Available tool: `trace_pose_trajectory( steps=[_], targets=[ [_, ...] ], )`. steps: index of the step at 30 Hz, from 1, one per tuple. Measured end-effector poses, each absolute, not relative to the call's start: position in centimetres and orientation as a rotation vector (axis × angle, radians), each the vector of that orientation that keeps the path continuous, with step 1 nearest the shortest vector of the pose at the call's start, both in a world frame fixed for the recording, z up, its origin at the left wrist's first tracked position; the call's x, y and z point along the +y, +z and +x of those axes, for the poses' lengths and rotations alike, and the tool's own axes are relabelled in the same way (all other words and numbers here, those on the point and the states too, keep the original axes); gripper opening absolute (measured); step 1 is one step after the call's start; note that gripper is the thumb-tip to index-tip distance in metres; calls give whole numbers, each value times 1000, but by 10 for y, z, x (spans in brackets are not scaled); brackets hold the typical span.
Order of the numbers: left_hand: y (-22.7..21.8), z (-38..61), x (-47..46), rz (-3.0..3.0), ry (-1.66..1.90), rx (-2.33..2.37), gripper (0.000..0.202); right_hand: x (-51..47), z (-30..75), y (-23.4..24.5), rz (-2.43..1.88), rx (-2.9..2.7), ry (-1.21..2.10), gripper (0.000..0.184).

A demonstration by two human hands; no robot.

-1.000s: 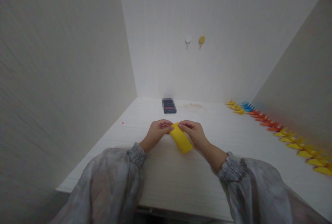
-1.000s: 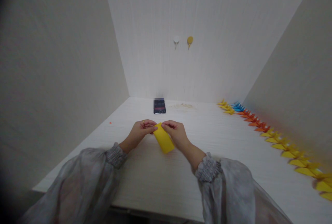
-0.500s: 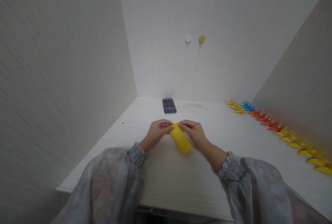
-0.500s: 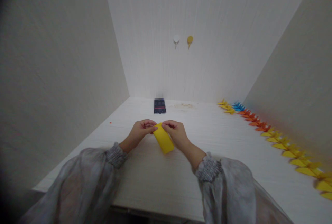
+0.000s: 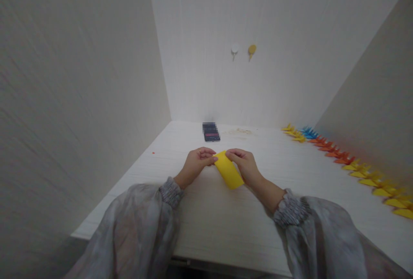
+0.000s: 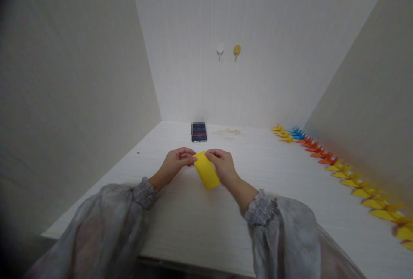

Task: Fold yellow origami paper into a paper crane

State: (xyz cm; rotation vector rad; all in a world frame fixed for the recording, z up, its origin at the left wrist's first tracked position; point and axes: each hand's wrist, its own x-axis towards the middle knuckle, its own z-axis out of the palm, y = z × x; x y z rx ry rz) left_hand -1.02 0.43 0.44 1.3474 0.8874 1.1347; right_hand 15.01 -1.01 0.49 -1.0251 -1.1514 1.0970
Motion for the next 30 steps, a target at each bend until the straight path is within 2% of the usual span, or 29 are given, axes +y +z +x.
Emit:
trace_pose_trajectory(
  steps=[7, 18, 25, 30],
  targets=[
    [6, -11, 4, 1320, 1254, 839, 41, -14, 146, 10, -1009, -1095, 1054, 10],
    [9, -10, 3, 1261, 1327, 826, 39, -15, 143, 10, -978, -1091, 1041, 12],
    [14, -10, 1, 1182, 1342, 755, 52, -15, 143, 7, -983, -1128, 1001, 16],
    [11, -8, -1, 1246, 1123, 800, 38, -14, 144, 4, -1067, -1236, 1020, 19]
  ],
)
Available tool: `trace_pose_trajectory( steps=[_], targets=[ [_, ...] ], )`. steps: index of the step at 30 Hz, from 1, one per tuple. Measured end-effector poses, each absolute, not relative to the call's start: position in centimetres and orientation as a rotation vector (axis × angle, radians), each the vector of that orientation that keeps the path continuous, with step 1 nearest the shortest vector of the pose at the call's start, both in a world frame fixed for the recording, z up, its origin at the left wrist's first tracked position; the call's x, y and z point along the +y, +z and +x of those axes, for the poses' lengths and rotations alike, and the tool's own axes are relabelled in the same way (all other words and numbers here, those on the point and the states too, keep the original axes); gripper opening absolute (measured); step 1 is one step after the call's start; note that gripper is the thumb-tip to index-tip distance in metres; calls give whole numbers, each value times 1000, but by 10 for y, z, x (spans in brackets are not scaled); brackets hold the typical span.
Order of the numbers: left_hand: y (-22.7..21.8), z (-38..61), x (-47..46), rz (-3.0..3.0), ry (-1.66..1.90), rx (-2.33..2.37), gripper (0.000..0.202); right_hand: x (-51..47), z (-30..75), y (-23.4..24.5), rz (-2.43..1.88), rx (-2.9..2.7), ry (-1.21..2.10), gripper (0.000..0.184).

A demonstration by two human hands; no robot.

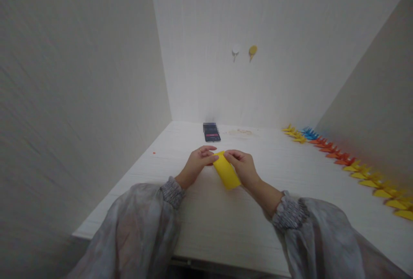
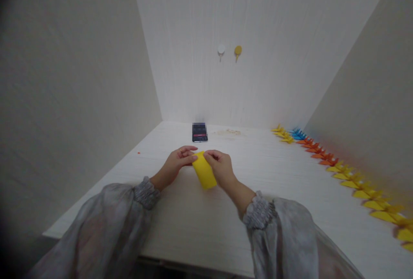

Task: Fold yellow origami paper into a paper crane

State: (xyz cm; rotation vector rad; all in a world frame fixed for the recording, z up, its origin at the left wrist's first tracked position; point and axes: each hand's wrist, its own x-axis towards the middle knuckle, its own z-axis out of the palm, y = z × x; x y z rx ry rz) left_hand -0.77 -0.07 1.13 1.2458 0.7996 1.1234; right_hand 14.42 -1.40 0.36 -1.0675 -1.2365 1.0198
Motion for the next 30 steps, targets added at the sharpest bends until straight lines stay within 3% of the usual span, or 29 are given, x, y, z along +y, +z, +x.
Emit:
trace_pose_trajectory(
  steps=[4, 13, 30],
  targets=[
    [6, -6, 1, 1325, 1050, 845, 23, -14, 143, 2, -1043, -1338, 991, 17],
    [2, -10, 8, 1256, 1254, 899, 24, -10, 143, -5, -1012, -1271, 1301, 19],
    [7, -10, 6, 1262, 1341, 848, 27, -11, 152, 6, -1100, -1599, 706, 12]
  ],
)
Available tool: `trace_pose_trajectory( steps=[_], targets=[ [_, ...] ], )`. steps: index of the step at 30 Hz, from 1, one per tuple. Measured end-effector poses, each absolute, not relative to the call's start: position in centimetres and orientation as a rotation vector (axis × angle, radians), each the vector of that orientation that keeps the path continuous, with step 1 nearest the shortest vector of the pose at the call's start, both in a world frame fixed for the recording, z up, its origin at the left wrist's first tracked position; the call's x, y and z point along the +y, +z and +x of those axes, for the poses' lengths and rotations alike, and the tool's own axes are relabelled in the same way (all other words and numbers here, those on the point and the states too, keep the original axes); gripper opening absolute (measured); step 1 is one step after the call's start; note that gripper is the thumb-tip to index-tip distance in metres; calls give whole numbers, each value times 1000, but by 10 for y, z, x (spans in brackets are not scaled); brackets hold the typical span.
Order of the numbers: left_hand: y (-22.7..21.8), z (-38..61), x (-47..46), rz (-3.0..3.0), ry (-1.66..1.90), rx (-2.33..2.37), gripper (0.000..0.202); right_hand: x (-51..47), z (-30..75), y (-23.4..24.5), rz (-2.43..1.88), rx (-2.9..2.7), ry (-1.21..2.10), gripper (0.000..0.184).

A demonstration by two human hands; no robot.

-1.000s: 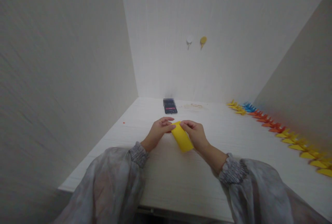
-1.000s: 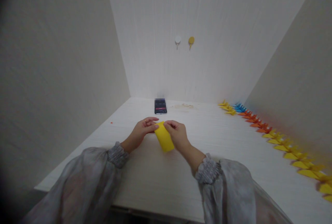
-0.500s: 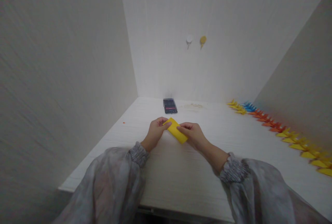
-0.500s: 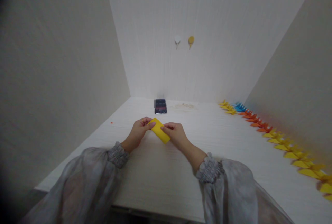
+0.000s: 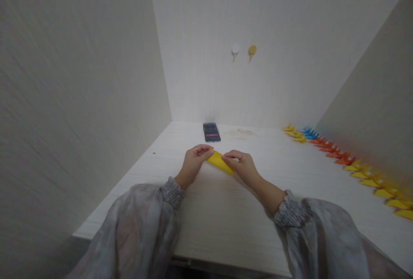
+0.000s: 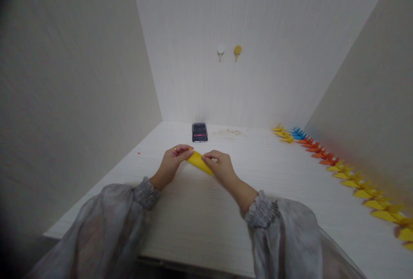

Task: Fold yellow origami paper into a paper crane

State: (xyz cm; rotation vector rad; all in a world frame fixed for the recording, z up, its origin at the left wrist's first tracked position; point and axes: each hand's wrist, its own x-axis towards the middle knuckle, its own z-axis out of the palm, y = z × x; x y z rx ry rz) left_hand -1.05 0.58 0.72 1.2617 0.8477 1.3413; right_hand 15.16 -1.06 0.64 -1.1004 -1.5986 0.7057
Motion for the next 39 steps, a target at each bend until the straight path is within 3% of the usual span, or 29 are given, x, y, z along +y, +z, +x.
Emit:
trace_pose_trajectory(
  steps=[14, 25, 34, 37, 39],
  targets=[
    [10, -12, 5, 1368, 1377, 880, 21, -14, 162, 9, -972, -2034, -171, 17],
    [12, -11, 3, 1330, 1403, 869, 16, -15, 163, 9, -940, -2041, -188, 15],
    [10, -13, 7, 1249, 1474, 835, 19, -11, 158, 9, -981, -2020, 70, 14],
    [7, -14, 8, 1363, 1333, 865, 29, -9, 159, 7, -971, -2031, 102, 13],
    [4, -14, 9, 1468, 1218, 908, 25, -9, 159, 6, -958, -2042, 86, 13]
  ],
)
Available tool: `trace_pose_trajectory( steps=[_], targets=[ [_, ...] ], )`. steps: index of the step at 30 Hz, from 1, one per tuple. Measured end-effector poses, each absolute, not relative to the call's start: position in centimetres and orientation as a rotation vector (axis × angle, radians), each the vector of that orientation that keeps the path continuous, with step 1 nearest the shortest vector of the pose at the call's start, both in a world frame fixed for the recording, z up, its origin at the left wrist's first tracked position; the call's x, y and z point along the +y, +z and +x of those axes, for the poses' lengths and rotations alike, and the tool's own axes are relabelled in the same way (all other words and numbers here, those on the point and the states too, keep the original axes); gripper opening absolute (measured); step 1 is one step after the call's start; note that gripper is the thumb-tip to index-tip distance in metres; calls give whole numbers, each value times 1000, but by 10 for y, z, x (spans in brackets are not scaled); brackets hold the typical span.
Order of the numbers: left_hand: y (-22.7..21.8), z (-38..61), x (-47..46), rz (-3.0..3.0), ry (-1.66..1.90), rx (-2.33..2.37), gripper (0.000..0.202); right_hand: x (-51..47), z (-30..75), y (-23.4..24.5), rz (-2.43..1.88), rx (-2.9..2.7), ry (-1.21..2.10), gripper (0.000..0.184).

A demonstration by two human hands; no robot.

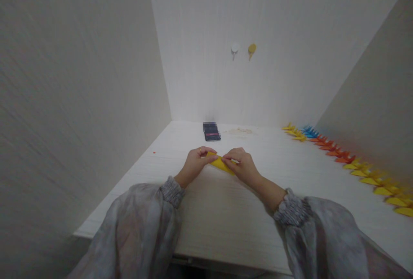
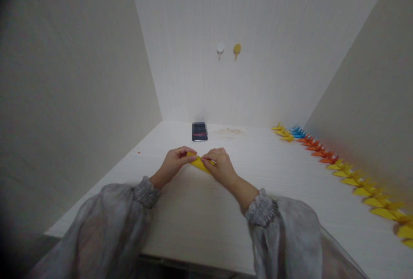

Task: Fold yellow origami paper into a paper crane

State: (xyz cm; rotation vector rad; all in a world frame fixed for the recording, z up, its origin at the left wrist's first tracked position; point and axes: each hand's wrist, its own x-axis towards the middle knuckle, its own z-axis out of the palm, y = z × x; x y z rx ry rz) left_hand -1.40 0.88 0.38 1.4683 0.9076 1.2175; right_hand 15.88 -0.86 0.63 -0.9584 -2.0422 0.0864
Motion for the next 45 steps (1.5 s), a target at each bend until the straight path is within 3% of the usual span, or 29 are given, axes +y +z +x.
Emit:
trace_pose_trajectory(
  steps=[7, 17, 29, 38, 45],
  targets=[
    [4, -17, 8, 1417, 1295, 875, 16, -10, 159, 8, -998, -1895, 172, 8],
    [5, -18, 9, 1368, 1354, 943, 18, -8, 161, 6, -995, -1723, 379, 11],
    [4, -21, 6, 2226, 1257, 1118, 12, -4, 166, 4, -914, -1908, 196, 6],
    [3, -16, 7, 1564, 1225, 1062, 22, -11, 158, 13, -909, -1718, 464, 10],
    [4, -13, 6, 1414, 1167, 973, 23, -15, 156, 16, -884, -1661, 553, 12]
  ],
)
